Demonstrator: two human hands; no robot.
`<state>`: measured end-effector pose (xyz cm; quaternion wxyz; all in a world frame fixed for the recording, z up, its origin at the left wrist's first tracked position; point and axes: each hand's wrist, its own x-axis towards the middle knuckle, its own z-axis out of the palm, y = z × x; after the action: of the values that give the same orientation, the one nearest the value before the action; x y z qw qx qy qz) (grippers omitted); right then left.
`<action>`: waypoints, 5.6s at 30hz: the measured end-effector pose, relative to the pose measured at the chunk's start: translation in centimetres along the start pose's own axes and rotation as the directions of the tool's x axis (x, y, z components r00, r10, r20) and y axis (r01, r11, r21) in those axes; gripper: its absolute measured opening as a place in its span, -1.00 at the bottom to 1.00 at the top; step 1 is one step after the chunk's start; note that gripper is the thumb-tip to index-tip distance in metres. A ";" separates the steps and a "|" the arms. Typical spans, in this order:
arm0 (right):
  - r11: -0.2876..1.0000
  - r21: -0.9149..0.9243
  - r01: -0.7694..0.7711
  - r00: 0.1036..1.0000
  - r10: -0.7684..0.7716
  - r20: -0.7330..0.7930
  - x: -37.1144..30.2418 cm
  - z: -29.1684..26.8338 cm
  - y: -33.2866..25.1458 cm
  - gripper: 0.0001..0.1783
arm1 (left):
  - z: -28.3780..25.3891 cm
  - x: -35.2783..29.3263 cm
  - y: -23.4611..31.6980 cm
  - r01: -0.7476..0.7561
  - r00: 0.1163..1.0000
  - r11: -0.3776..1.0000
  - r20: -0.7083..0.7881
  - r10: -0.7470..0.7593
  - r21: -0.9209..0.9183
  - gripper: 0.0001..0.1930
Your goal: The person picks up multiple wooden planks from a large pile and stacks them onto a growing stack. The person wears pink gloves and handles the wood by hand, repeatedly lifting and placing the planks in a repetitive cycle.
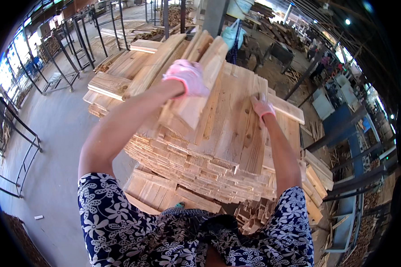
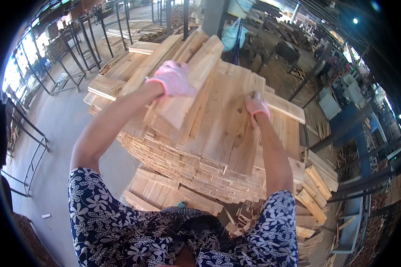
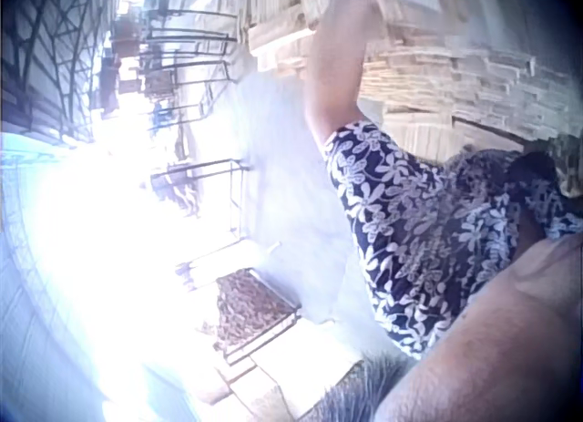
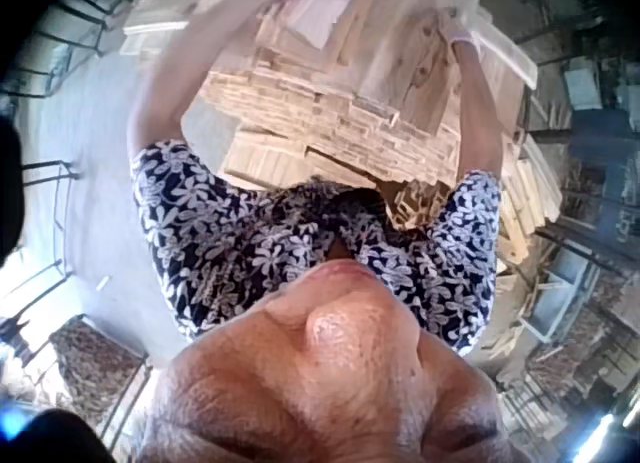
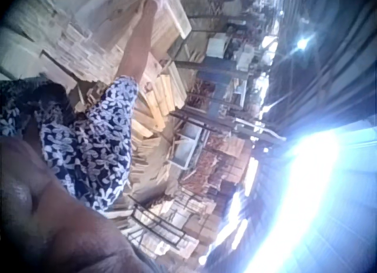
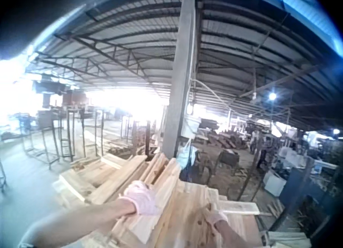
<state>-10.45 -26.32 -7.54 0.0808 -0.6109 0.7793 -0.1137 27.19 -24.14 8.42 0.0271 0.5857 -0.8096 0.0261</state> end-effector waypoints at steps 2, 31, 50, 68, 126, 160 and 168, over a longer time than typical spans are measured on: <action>0.954 -0.280 0.107 0.994 -0.095 0.055 1.6 0.9 -1.7 -0.38 | 2.1 2.4 0.5 0.018 0.999 0.998 -0.047 -0.021 -0.068 -0.17; -0.065 0.995 0.076 0.988 -0.127 -0.083 -8.1 -9.5 -12.3 -0.07 | -0.5 -8.4 10.4 -0.173 0.970 0.663 -0.011 0.242 -0.729 0.14; 0.949 0.133 -0.287 0.958 0.287 0.022 -11.8 -7.1 2.5 0.18 | 3.8 -2.2 0.3 -0.063 0.991 0.992 0.124 0.049 0.108 -0.10; 0.953 0.260 -0.156 0.987 0.141 0.075 -12.3 -16.0 10.0 0.15 | 6.4 2.8 -3.5 -0.043 0.998 0.573 -0.010 0.061 -0.818 -0.08; -0.090 0.980 0.177 0.983 0.062 -0.172 -14.1 -9.1 -10.7 -0.37 | 3.9 -8.1 10.6 -0.142 0.867 -0.229 -0.233 0.440 -0.963 -0.17; 0.885 -0.465 -0.035 0.999 0.033 -0.013 -8.4 -4.5 13.0 -0.49 | 3.0 -1.1 -13.2 0.259 0.964 0.950 0.106 -0.243 -0.175 0.19; 0.891 0.069 0.450 0.892 -0.443 -0.087 -7.4 -7.2 -16.7 -0.09 | 2.5 -2.1 -11.2 -0.013 0.992 0.988 0.123 0.032 -0.157 0.04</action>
<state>5.04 -22.43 3.89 0.0523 -0.7652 0.6146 -0.1843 38.45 -25.80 5.86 0.0217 0.5732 -0.8158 -0.0736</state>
